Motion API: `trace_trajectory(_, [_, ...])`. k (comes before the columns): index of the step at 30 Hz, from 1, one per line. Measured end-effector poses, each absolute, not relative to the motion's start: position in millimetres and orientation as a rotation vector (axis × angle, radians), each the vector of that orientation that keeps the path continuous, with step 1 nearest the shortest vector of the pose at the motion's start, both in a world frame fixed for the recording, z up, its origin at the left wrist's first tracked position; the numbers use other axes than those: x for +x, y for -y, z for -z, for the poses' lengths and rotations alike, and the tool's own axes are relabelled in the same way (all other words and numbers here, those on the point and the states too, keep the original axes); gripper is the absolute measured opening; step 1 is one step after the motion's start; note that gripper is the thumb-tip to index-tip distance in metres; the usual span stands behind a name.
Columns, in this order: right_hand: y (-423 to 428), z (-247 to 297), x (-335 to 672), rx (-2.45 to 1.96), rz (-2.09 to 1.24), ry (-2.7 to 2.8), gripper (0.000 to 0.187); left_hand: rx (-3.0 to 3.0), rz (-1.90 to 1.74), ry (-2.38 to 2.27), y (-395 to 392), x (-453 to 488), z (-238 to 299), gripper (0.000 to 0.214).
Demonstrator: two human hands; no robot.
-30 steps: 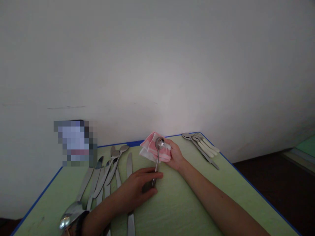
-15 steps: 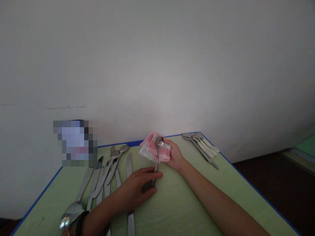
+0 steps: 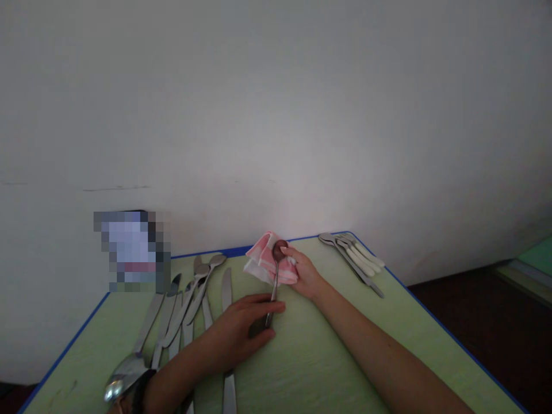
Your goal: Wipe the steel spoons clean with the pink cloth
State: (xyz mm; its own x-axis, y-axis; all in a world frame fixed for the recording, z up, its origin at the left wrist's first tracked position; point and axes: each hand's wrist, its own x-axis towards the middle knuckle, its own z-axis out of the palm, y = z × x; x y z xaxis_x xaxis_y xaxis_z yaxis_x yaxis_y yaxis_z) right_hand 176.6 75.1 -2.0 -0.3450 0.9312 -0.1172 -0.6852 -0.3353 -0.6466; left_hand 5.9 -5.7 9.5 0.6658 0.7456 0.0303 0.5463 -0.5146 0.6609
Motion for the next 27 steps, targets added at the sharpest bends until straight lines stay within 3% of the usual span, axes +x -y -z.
trace_trajectory(8, [-77,12,173,-0.711,-1.762,0.677,0.028,2.245,-0.43,-0.995,5,6,-10,0.045])
trace_trajectory(27, [-75,8,172,-0.782,-1.749,0.673,0.018,2.232,-0.401,-1.021,7,6,-12,0.045])
